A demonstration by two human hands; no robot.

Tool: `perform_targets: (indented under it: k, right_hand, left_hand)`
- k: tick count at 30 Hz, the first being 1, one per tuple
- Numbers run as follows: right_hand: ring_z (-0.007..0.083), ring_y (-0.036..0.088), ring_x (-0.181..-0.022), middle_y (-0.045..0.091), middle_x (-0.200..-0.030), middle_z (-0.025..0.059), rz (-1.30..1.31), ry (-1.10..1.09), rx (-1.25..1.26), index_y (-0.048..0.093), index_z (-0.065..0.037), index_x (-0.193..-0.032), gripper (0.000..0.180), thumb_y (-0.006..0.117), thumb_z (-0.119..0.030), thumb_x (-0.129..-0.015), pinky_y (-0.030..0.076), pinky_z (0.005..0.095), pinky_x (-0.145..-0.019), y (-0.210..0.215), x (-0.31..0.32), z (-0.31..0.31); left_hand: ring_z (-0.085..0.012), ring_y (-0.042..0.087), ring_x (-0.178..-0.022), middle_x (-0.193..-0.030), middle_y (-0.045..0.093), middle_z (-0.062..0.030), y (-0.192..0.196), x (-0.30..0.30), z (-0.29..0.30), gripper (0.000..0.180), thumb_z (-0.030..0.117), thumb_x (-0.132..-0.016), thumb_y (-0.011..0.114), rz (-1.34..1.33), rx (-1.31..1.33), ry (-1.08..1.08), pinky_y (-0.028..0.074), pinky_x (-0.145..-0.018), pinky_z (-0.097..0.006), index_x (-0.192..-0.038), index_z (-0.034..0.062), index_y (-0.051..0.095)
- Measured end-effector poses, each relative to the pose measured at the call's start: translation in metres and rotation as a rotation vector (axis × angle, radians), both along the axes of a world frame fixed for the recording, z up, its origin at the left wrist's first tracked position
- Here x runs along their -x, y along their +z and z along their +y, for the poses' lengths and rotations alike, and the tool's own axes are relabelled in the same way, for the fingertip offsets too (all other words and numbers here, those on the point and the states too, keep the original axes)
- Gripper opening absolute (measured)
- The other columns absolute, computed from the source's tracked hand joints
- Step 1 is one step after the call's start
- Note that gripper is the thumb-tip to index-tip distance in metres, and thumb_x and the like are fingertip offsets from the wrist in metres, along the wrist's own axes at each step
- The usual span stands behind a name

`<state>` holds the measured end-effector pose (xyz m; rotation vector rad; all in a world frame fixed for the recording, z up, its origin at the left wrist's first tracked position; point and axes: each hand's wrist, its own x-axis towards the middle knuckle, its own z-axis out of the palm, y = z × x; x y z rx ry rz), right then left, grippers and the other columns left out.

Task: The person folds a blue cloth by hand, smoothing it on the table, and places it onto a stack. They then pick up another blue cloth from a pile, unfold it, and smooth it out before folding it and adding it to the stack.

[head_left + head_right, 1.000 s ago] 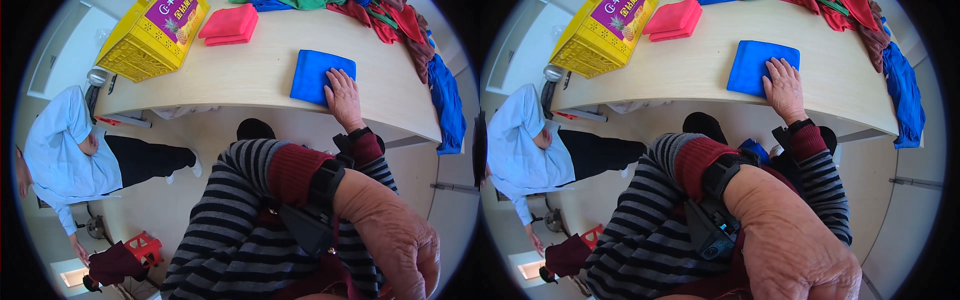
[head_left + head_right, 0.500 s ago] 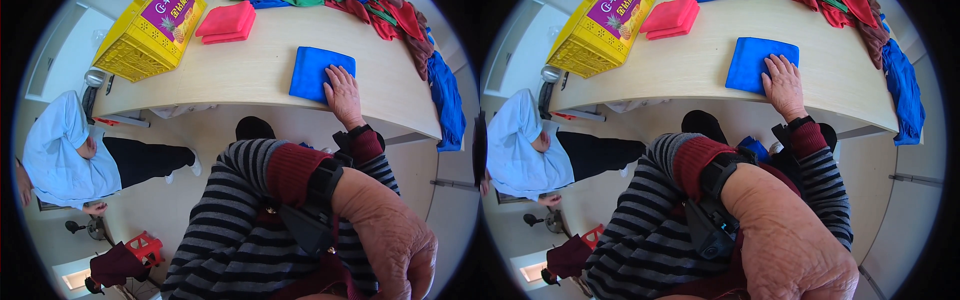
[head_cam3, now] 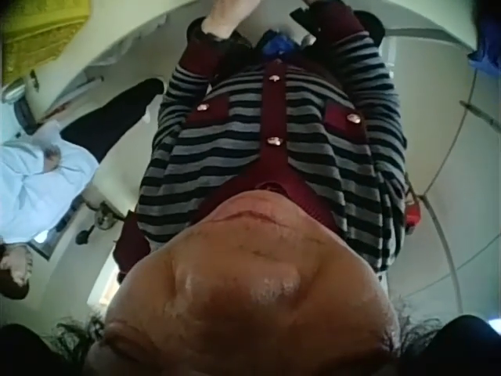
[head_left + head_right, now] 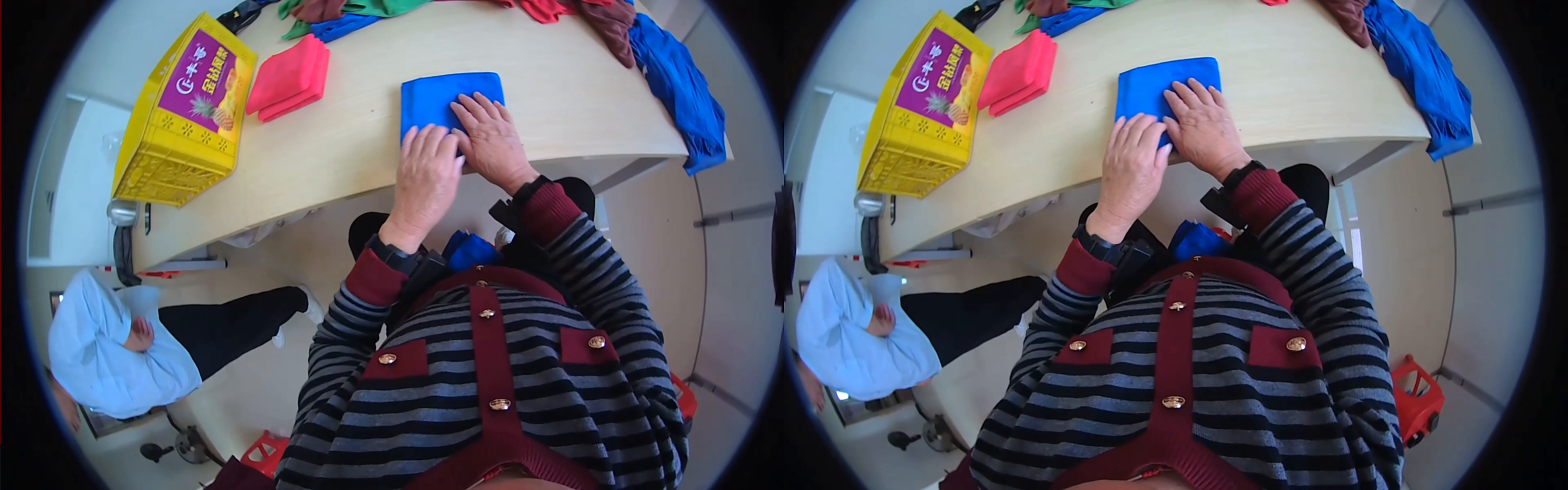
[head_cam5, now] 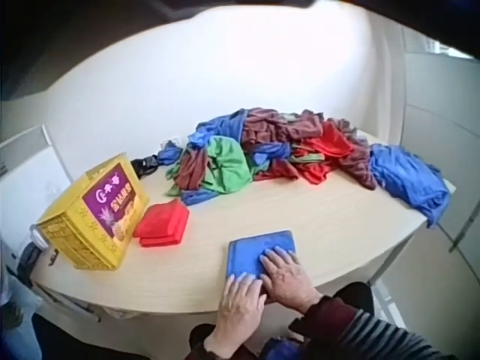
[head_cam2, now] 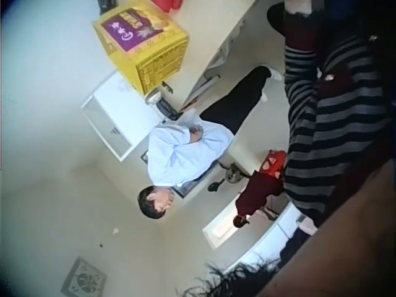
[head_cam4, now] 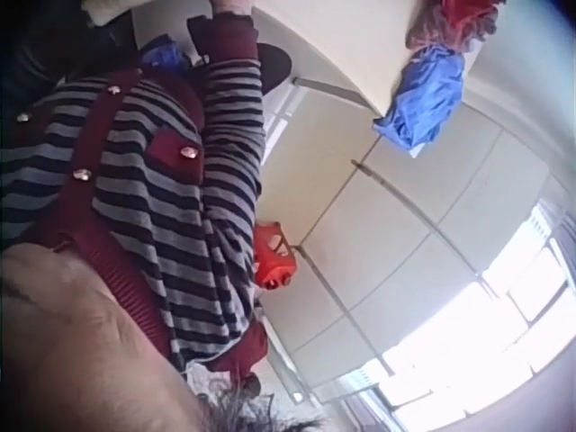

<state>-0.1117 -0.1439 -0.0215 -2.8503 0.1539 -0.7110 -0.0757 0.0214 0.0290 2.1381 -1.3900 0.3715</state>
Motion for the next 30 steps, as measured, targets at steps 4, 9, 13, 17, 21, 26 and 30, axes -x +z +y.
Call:
perform_targets:
  k: [4, 9, 13, 17, 21, 26, 30]
  right_hand:
    - [0.0342, 0.041, -0.140, 0.051, -0.146, 0.0145, -0.011, -0.047, -0.024, 0.054, -0.008, -0.138, 0.050, 0.054, -0.036, -0.097, 0.027, 0.0493, -0.118, -0.005, -0.002, 0.003]
    - [0.0347, 0.045, -0.136, 0.052, -0.144, 0.0165, 0.106, -0.056, -0.015, 0.054, -0.005, -0.137, 0.050, 0.055, -0.036, -0.097, 0.032, 0.0487, -0.114, 0.012, 0.007, 0.019]
    - [0.0358, 0.046, -0.134, 0.053, -0.144, 0.0166, 0.288, 0.045, -0.096, 0.055, -0.004, -0.137, 0.050, 0.055, -0.036, -0.098, 0.034, 0.0483, -0.112, 0.046, 0.020, 0.046]
    - [0.0373, 0.046, -0.135, 0.052, -0.144, 0.0166, 0.454, 0.129, -0.257, 0.055, -0.004, -0.136, 0.050, 0.054, -0.036, -0.098, 0.034, 0.0482, -0.112, 0.076, 0.006, 0.037]
    - [0.0368, 0.042, -0.139, 0.049, -0.147, 0.0165, 0.188, 0.116, -0.154, 0.053, -0.006, -0.139, 0.051, 0.050, -0.038, -0.100, 0.032, 0.0487, -0.114, 0.048, -0.031, 0.029]
    - [0.0343, 0.034, -0.145, 0.044, -0.153, 0.0142, 0.138, 0.050, -0.011, 0.049, -0.011, -0.145, 0.054, 0.042, -0.043, -0.103, 0.026, 0.0497, -0.118, 0.007, -0.063, 0.026]
    - [0.0326, 0.032, -0.147, 0.042, -0.155, 0.0115, 0.139, 0.004, 0.019, 0.047, -0.012, -0.149, 0.056, 0.039, -0.045, -0.104, 0.024, 0.0495, -0.119, 0.001, -0.055, 0.005]
  left_hand:
    - [-0.0296, 0.058, -0.120, -0.122, 0.064, -0.0101, -0.041, -0.018, 0.010, 0.028, 0.006, -0.086, 0.065, -0.266, -0.067, 0.088, 0.036, -0.112, -0.051, -0.113, 0.0053, 0.064]
    - [-0.0317, 0.055, -0.124, -0.120, 0.063, -0.0122, -0.037, -0.054, 0.015, 0.023, 0.006, -0.089, 0.058, -0.303, -0.119, 0.080, 0.031, -0.116, -0.054, -0.111, 0.0064, 0.065]
    - [-0.0322, 0.055, -0.125, -0.121, 0.063, -0.0115, -0.037, -0.100, 0.022, 0.025, 0.006, -0.089, 0.057, -0.349, -0.140, 0.164, 0.030, -0.115, -0.057, -0.112, 0.0073, 0.065]
    - [-0.0325, 0.053, -0.128, -0.127, 0.061, -0.0118, -0.038, -0.114, 0.019, 0.029, 0.009, -0.091, 0.057, -0.223, -0.101, 0.222, 0.028, -0.116, -0.057, -0.119, 0.0074, 0.063]
    - [-0.0329, 0.043, -0.138, -0.142, 0.051, -0.0135, -0.046, -0.091, 0.003, 0.040, 0.017, -0.095, 0.055, 0.054, -0.072, 0.217, 0.025, -0.116, -0.058, -0.134, 0.0078, 0.055]
    - [-0.0329, 0.026, -0.149, -0.159, 0.033, -0.0136, -0.056, -0.083, 0.000, 0.054, 0.030, -0.103, 0.046, 0.092, -0.263, 0.277, 0.020, -0.118, -0.059, -0.151, 0.0078, 0.038]
    - [-0.0329, 0.023, -0.150, -0.162, 0.028, -0.0127, -0.059, -0.082, 0.002, 0.056, 0.035, -0.105, 0.041, 0.066, -0.338, 0.295, 0.018, -0.119, -0.059, -0.153, 0.0066, 0.035]
